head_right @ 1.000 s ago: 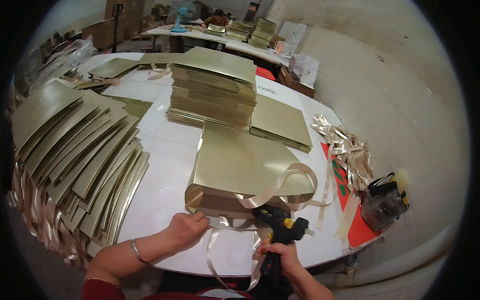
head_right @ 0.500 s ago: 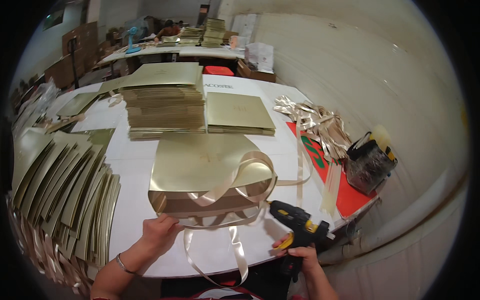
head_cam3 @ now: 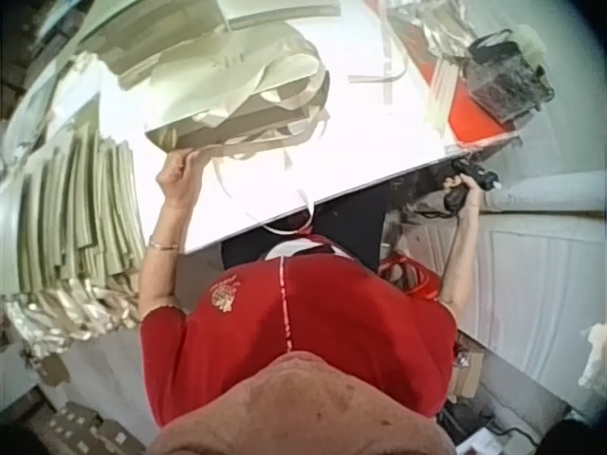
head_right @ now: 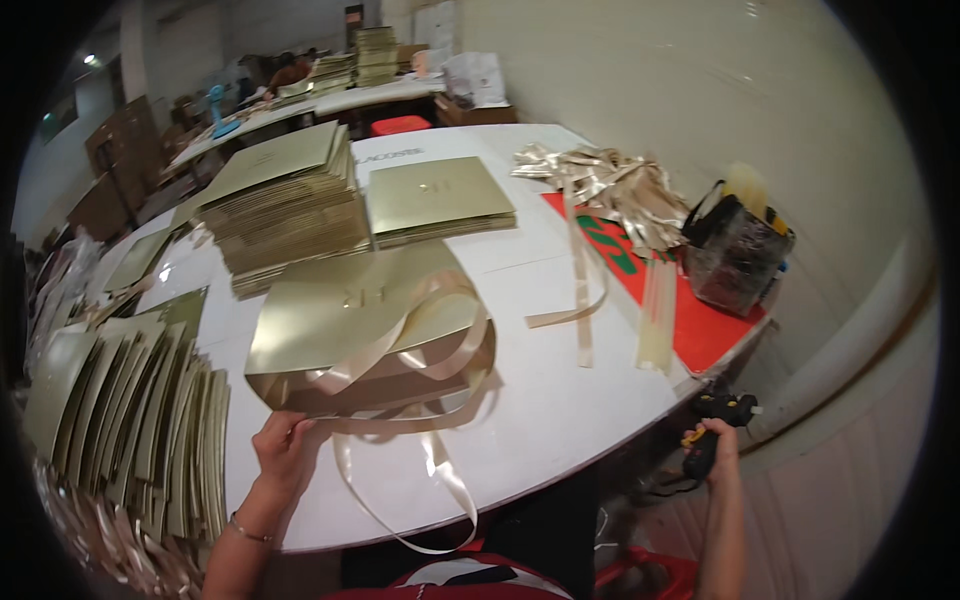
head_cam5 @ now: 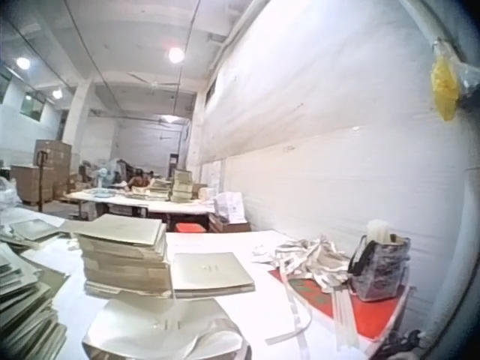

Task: Assembling and gluing ribbon handles to gold-colored gift bags at a workstation.

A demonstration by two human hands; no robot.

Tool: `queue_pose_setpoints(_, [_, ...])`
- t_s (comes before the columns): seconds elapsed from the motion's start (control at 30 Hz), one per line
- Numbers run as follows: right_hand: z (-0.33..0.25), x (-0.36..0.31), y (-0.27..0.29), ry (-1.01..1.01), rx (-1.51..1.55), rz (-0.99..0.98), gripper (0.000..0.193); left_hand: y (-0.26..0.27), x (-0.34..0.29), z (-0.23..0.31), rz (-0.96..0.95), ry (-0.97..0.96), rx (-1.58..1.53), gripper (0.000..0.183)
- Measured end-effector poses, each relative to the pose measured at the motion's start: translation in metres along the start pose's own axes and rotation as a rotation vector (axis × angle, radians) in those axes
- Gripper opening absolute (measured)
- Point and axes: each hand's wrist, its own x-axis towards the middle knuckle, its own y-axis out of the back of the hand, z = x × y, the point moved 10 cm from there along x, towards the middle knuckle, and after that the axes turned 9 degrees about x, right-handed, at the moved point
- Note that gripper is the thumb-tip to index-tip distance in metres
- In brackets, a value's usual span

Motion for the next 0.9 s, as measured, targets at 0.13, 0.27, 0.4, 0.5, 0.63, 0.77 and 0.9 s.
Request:
queue_pose_setpoints(0.13, [0.002, -0.002, 0.012, -0.010, -0.101, 0.042, 0.018, -0.024, 0.001, 0.001, -0.027, -0.040, -0.027, 0.006])
queue_pose_setpoints(0.27, [0.018, 0.006, 0.013, 0.178, -0.154, 0.116, 0.021, -0.012, -0.011, -0.026, -0.048, 0.126, -0.171, 0.004])
queue_pose_setpoints(0.4, [-0.002, -0.026, 0.005, 0.476, 0.018, 0.106, 0.034, -0.016, -0.016, -0.033, -0.026, 0.336, -0.324, 0.003])
queue_pose_setpoints(0.5, [-0.020, -0.009, 0.010, 0.482, -0.002, 0.110, 0.032, -0.017, -0.013, -0.032, 0.001, 0.298, -0.290, 0.005])
queue_pose_setpoints(0.63, [-0.038, 0.025, 0.004, 0.248, -0.082, 0.038, 0.024, -0.014, -0.002, -0.010, -0.029, -0.007, 0.032, 0.005])
queue_pose_setpoints(0.77, [-0.050, 0.057, 0.049, 0.000, -0.328, -0.032, 0.024, -0.013, 0.008, 0.003, 0.017, 0.058, 0.082, 0.006])
queue_pose_setpoints(0.9, [-0.090, 0.004, -0.042, 0.510, -1.954, 0.451, 0.029, -0.008, 0.007, 0.004, 0.070, 0.060, 0.222, 0.006])
